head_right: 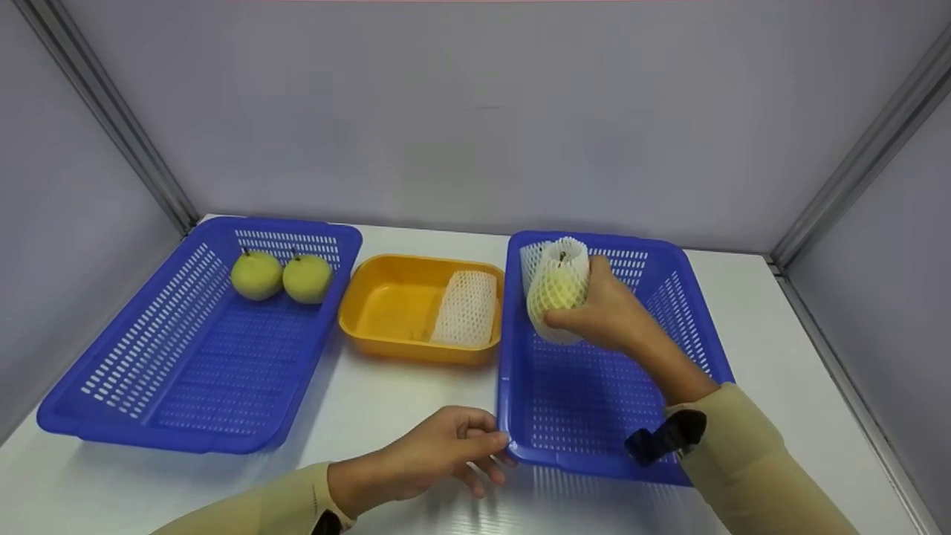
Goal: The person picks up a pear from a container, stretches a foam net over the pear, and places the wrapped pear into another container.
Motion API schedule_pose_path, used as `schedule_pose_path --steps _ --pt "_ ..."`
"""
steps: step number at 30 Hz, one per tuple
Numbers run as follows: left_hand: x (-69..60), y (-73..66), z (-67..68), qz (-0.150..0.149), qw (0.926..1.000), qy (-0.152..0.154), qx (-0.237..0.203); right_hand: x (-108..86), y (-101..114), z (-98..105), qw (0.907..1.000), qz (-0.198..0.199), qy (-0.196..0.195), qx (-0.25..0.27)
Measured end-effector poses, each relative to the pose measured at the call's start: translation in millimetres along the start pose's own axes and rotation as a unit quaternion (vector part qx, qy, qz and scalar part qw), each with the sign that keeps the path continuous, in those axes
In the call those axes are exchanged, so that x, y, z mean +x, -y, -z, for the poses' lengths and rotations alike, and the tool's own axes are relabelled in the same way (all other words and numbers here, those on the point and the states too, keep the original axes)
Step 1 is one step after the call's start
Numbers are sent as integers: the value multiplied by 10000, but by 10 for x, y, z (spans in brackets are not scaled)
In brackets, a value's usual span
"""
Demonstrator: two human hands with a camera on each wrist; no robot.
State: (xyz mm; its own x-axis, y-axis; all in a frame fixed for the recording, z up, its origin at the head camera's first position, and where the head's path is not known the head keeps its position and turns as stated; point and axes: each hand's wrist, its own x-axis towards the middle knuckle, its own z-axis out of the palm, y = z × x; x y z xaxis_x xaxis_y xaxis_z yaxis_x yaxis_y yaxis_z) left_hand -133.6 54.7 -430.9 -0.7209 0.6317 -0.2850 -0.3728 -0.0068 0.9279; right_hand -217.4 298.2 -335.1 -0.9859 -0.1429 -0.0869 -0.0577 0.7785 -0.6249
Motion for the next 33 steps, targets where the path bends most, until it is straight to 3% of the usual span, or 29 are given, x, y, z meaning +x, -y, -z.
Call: schedule_pose_path --steps 8,14,23,33 --pt "4 -36 -49 66 9999 -76 -103 174 -143 -161 9961 -264 814 -238" --pt "-9 -54 -48 60 9999 -128 -64 252 -181 -302 9915 -351 1154 -490" --pt "-3 -63 -47 68 9997 -195 131 334 -214 -422 9882 -407 1356 -576" --pt "-2 -75 -48 50 9996 -155 213 373 -249 -430 9870 -806 1325 -427"
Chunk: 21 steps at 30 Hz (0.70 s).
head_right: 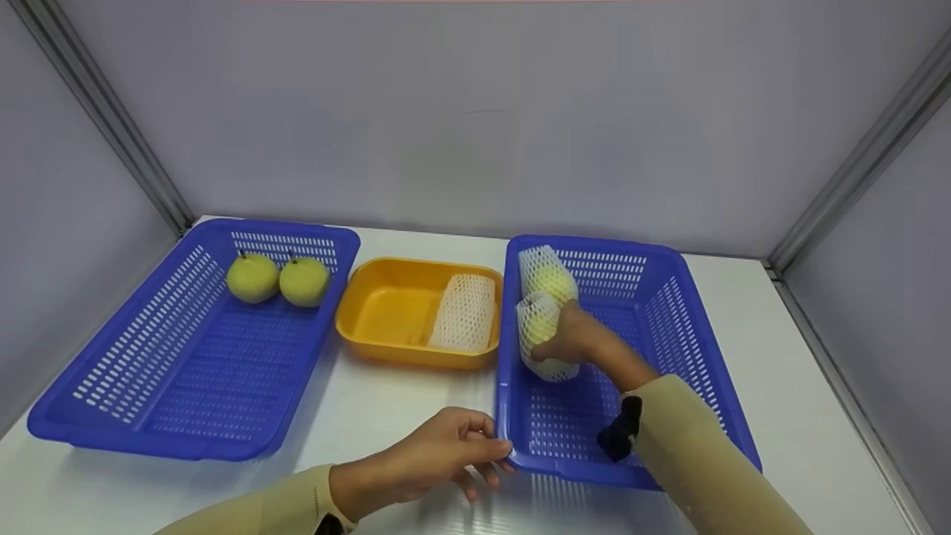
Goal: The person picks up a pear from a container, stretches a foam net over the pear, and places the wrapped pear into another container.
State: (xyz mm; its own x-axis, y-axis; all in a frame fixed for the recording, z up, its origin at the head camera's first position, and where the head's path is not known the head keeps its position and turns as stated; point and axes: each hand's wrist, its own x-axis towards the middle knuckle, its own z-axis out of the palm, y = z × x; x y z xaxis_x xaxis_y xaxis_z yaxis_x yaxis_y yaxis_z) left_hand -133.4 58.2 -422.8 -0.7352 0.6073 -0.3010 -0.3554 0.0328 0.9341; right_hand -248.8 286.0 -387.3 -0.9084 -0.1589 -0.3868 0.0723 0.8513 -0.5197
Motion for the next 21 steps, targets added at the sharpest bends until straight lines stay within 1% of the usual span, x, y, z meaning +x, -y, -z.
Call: schedule_pose_path --steps 4,8,11,18,21 --pt "3 7 2 -27 10000 -15 4 11 -8 9 9999 -103 26 24" --pt "9 3 8 26 10000 -24 59 16 -6 8 9998 -180 97 46" --pt "5 1 13 54 9999 -35 90 4 5 14 9998 -149 143 36" --pt "-8 -9 20 47 9998 -33 215 -61 -16 96 9994 2 11 -360" --pt "-12 -22 23 63 9994 -8 330 -102 -28 148 9992 -14 -40 -403"
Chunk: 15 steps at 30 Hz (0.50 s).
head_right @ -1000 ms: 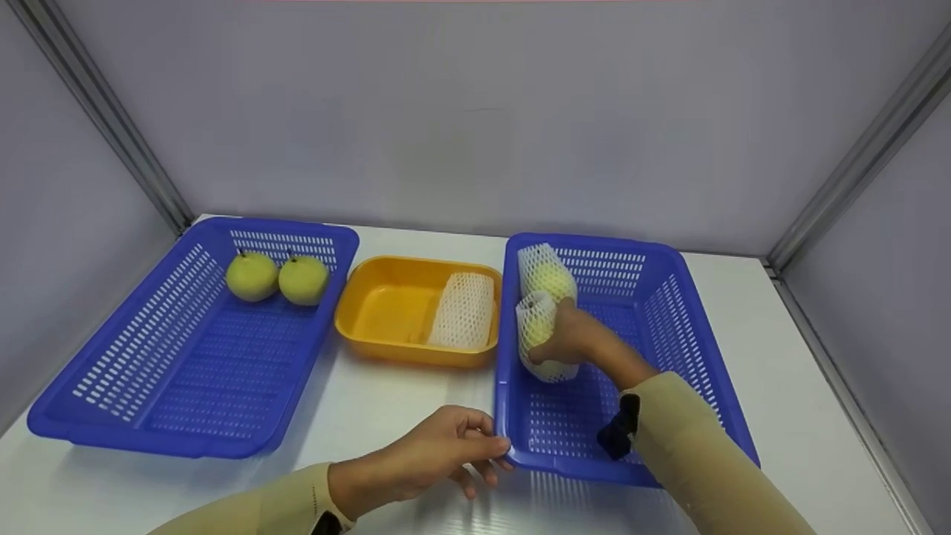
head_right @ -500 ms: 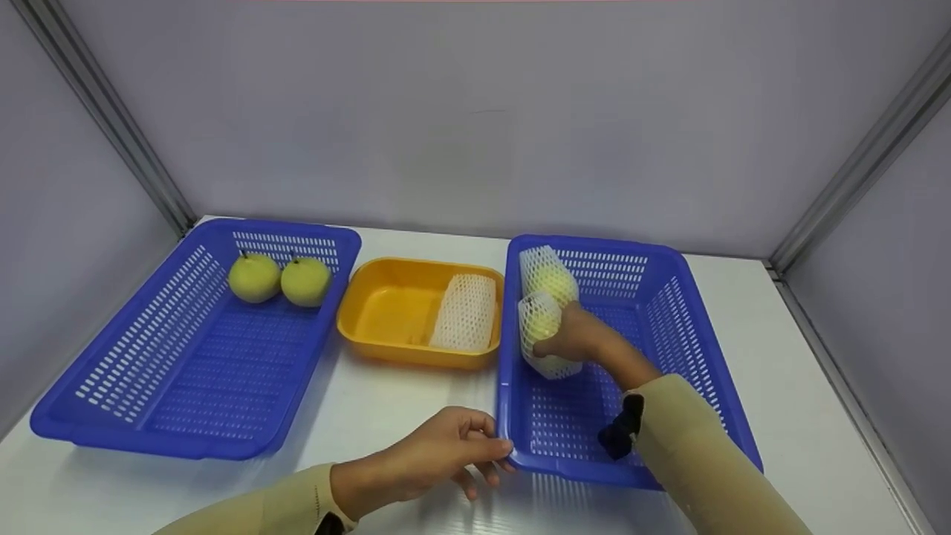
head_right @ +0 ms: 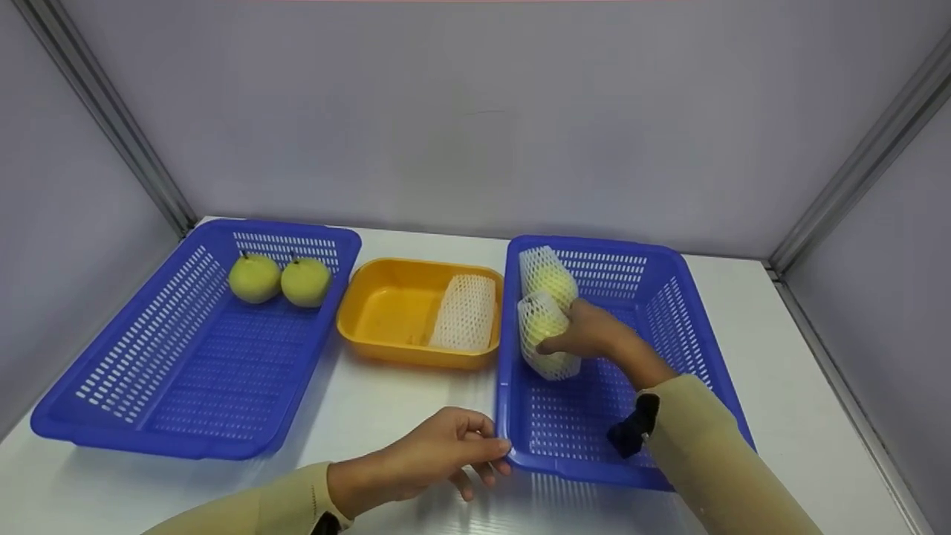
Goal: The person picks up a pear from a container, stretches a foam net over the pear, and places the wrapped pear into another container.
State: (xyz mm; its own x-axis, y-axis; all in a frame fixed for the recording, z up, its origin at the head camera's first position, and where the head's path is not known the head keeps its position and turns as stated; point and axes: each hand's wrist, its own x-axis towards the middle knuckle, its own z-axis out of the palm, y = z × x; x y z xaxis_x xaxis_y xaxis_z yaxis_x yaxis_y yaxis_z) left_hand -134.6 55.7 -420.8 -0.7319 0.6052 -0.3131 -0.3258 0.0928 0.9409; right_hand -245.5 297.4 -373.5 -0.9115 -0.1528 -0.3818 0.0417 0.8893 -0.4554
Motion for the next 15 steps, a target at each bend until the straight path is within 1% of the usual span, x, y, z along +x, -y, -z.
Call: schedule_pose_path --steps 5,7,12,15 --pt "-14 -45 -7 19 9996 -25 296 -48 -16 57 9998 -97 -143 93" --pt "-27 -65 -11 80 9992 -44 383 -56 -13 63 9996 -76 -256 132" --pt "-93 -110 25 271 9976 -63 630 -87 42 91 9977 183 -626 197" --pt "-150 -159 94 249 9961 -127 832 -128 105 128 9956 318 -851 220"
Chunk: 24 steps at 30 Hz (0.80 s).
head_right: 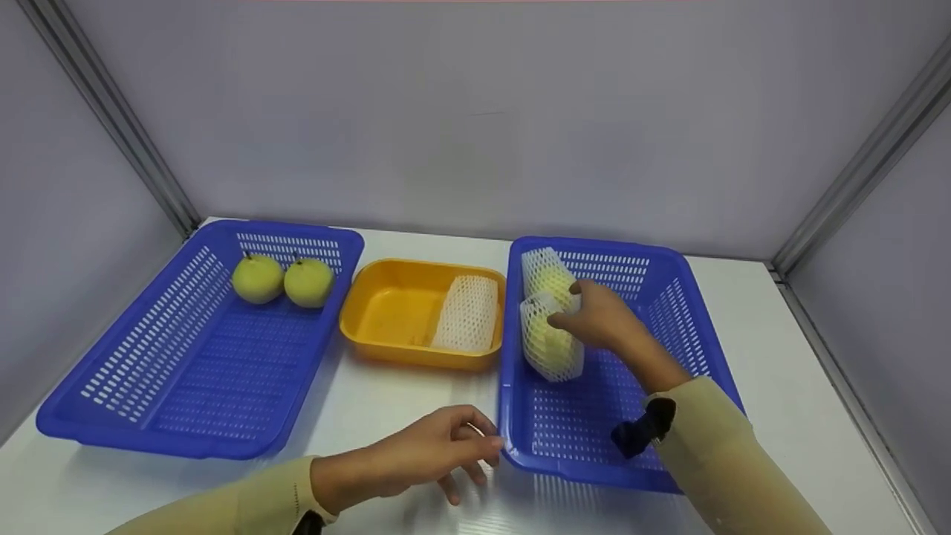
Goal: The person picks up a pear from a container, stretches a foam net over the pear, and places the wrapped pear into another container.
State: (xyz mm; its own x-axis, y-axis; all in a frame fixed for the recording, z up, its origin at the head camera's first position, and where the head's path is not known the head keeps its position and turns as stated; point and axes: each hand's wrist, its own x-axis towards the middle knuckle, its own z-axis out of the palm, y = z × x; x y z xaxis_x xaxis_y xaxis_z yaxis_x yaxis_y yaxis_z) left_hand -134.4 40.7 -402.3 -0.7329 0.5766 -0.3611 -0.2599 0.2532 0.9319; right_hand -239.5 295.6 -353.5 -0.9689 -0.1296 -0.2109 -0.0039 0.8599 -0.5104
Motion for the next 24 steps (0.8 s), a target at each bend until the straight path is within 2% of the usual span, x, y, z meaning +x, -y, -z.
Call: schedule_pose_path --steps 4,8,10,14,19,24 --pt "-109 -103 162 -28 9993 -78 373 -55 92 35 9995 123 -258 105" --pt "-255 -293 363 -118 9970 -204 742 -100 205 42 9984 224 -443 268" --pt "-332 -405 473 -258 9952 -283 902 -124 266 42 9976 286 -509 366" --pt "-456 -600 712 -729 9894 -449 1169 -167 393 39 9959 433 -607 506" --pt "-569 -813 1091 -1004 9821 -666 1444 -191 561 7 9941 551 -671 651" --pt "-628 -968 1579 -1141 9740 -1101 1619 -210 742 -61 9912 744 -722 829"
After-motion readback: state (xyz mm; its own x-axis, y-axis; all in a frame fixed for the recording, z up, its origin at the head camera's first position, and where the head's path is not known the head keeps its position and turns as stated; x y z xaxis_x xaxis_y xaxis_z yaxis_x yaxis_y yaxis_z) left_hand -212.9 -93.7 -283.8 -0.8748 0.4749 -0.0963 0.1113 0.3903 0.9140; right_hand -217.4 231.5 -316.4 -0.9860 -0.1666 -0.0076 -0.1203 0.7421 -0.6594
